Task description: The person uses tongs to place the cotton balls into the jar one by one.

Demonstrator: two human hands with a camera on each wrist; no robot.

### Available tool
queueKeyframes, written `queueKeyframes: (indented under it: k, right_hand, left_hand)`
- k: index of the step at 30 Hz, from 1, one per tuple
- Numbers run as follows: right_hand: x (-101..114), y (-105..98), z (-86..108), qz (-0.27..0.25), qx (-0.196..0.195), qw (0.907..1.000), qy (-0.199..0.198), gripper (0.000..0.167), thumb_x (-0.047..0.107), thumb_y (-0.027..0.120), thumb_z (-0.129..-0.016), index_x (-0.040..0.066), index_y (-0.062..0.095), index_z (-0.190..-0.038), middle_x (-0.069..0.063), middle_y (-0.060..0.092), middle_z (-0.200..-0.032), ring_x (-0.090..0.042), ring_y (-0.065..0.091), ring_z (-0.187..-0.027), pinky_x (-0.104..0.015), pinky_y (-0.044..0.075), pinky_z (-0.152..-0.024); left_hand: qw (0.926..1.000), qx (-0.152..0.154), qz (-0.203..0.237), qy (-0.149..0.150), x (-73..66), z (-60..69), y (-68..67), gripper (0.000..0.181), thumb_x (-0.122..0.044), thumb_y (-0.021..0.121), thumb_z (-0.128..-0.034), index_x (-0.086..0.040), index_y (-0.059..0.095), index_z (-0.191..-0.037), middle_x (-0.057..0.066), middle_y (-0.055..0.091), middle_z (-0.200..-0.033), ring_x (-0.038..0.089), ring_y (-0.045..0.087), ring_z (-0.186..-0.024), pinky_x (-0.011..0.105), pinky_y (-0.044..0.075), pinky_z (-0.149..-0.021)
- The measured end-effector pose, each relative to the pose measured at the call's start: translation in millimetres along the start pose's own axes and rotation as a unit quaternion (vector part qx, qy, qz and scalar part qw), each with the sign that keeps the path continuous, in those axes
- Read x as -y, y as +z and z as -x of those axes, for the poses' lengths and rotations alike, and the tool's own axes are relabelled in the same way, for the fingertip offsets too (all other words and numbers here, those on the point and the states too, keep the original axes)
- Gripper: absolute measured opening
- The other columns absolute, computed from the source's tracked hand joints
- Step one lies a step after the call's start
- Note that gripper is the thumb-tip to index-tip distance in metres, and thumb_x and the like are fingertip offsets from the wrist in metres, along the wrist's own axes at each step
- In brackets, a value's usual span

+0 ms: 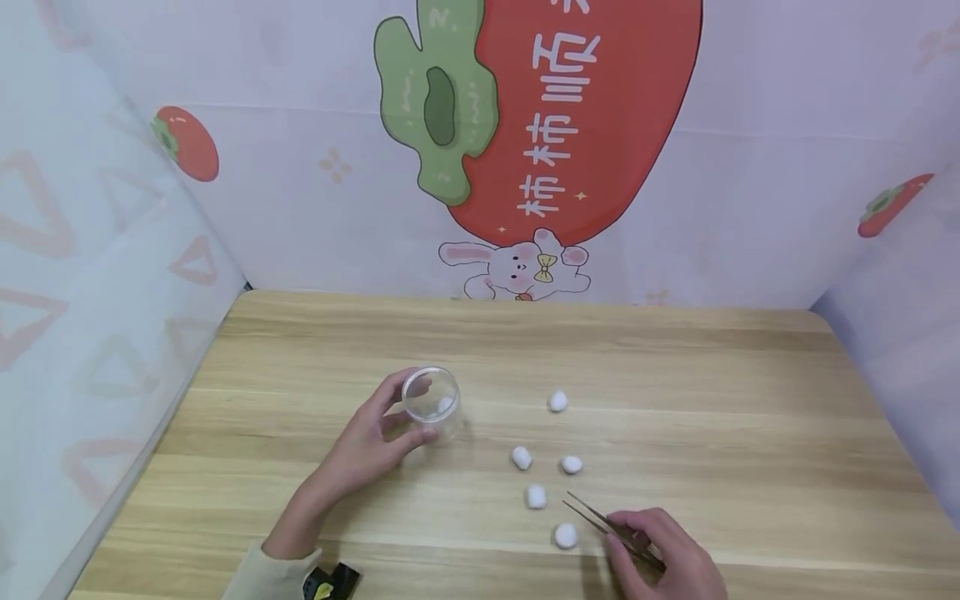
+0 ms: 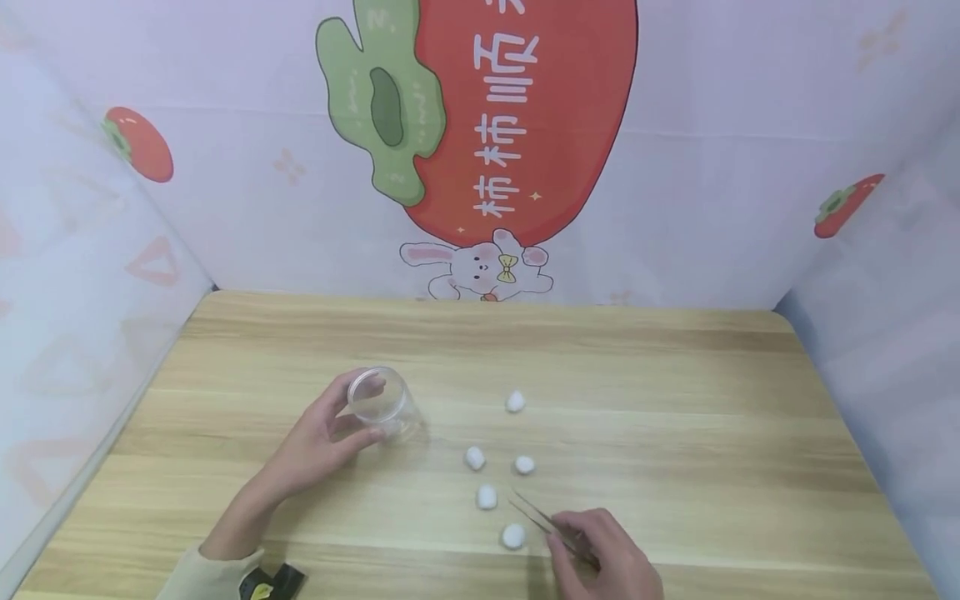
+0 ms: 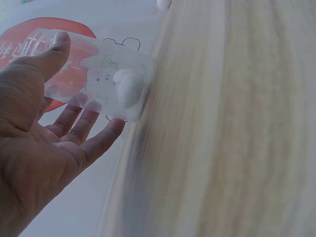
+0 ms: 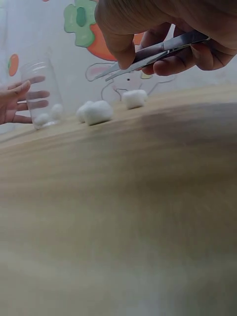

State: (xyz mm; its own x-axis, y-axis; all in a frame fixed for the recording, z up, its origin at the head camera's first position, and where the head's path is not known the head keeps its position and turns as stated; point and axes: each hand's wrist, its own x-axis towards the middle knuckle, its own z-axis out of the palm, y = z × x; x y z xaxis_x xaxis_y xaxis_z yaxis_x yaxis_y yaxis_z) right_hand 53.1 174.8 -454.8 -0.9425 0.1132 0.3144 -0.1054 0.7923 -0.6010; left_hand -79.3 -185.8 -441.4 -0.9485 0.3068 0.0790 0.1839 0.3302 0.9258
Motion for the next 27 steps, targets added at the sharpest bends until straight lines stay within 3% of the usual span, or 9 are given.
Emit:
queueKeyframes:
  k: [4, 8, 17, 27]
  right_hand:
    - [-2.4, -4.5, 13.6, 0.036, 0.016, 0.9982, 0.045, 0.034, 0.005, 0.096, -0.071, 0.026, 0.077, -0.09, 0.02, 0.066, -0.08, 0.012, 0.055, -0.072, -0.009, 0.049, -0.06]
    - [0.1, -3.0, 25.2, 0.012, 0.022, 0.9975, 0.066, 0.035, 0.002, 0.095, -0.072, 0.026, 0.076, -0.088, 0.021, 0.065, -0.079, 0.01, 0.058, -0.07, -0.01, 0.051, -0.058]
    - [-9.2, 3.8, 39.7, -0.022, -0.001, 0.9983, 0.054, 0.041, -0.007, 0.096, -0.064, 0.022, 0.077, -0.086, 0.018, 0.065, -0.078, 0.009, 0.057, -0.07, -0.007, 0.048, -0.056]
    - [-3.3, 7.1, 42.2, -0.017, 0.012, 0.9954, 0.093, 0.038, -0.003, 0.097, -0.067, 0.023, 0.078, -0.087, 0.018, 0.065, -0.08, 0.009, 0.061, -0.072, -0.006, 0.052, -0.06]
  left_hand:
    - [1.0, 0.001, -0.002, -0.001, 0.0, -2.3, -0.4, 0.076, -0.017, 0.086, -0.0901, -0.029, 0.046, -0.153, 0.005, 0.057, -0.153, 0.027, 0.053, -0.148, 0.042, 0.058, -0.113]
    - [0.9999, -0.004, -0.009, -0.003, 0.0, -1.9, -1.7, 0.076, -0.014, 0.086, -0.0897, -0.029, 0.046, -0.153, 0.005, 0.058, -0.153, 0.028, 0.055, -0.146, 0.043, 0.059, -0.112]
    - [0.9999, -0.001, -0.012, 0.0, 5.2, 1.1, -0.2, 0.076, -0.017, 0.086, -0.0896, -0.026, 0.046, -0.153, 0.006, 0.059, -0.153, 0.031, 0.054, -0.146, 0.046, 0.059, -0.112]
    - [1.0, 0.003, -0.009, 0.0, 1.2, 0.9, -0.4, 0.076, -0.017, 0.086, -0.0903, -0.025, 0.046, -0.154, 0.004, 0.057, -0.154, 0.03, 0.054, -0.147, 0.043, 0.059, -0.112]
